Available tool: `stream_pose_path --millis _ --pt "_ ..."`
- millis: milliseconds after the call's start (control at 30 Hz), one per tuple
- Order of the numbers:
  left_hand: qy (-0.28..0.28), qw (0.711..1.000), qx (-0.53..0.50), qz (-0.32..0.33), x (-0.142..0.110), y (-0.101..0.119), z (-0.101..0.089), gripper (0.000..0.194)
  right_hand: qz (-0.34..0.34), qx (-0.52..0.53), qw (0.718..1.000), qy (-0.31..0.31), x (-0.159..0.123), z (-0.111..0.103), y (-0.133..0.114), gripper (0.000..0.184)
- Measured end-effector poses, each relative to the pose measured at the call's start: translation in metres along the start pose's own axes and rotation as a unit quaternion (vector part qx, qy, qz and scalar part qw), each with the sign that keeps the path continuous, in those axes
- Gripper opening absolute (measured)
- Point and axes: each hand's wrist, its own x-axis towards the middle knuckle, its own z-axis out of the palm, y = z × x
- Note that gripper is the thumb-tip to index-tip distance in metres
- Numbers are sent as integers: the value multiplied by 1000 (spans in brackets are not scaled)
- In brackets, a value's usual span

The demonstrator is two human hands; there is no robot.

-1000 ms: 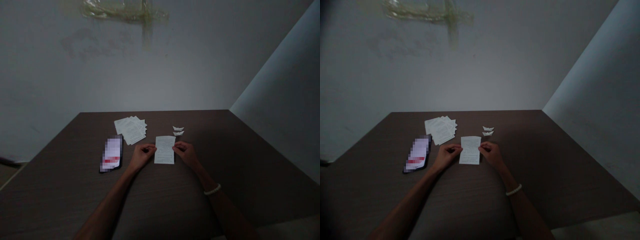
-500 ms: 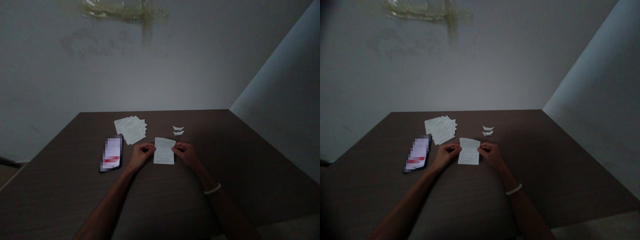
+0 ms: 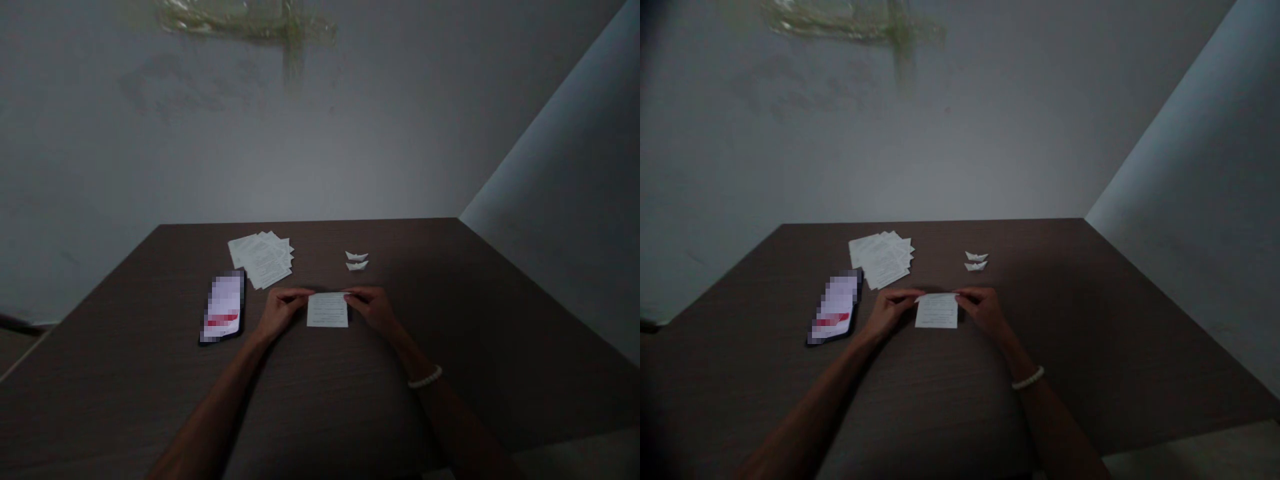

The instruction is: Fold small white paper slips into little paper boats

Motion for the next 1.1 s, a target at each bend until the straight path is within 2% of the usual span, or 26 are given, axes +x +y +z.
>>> stream_pose_path --millis 267,433,567,733,967,1100 --pt "4 999 7 31 -1 3 0 20 -3 -10 1000 4 0 -1 -2 19" --pt "-4 998 22 56 -1 3 3 19 -5 4 1000 -3 0 -4 -8 27" --pt "-27 994 54 96 -2 8 7 19 -3 -30 999 -33 -3 -1 -14 32" --pt "-41 989 82 118 -5 12 14 18 0 -98 989 -108 -10 5 -22 30" --pt "-38 989 77 123 -6 8 16 19 26 -55 986 -153 -16 10 -22 38" --pt "-40 992 68 103 -7 8 16 19 29 -31 985 -167 -17 11 -20 44"
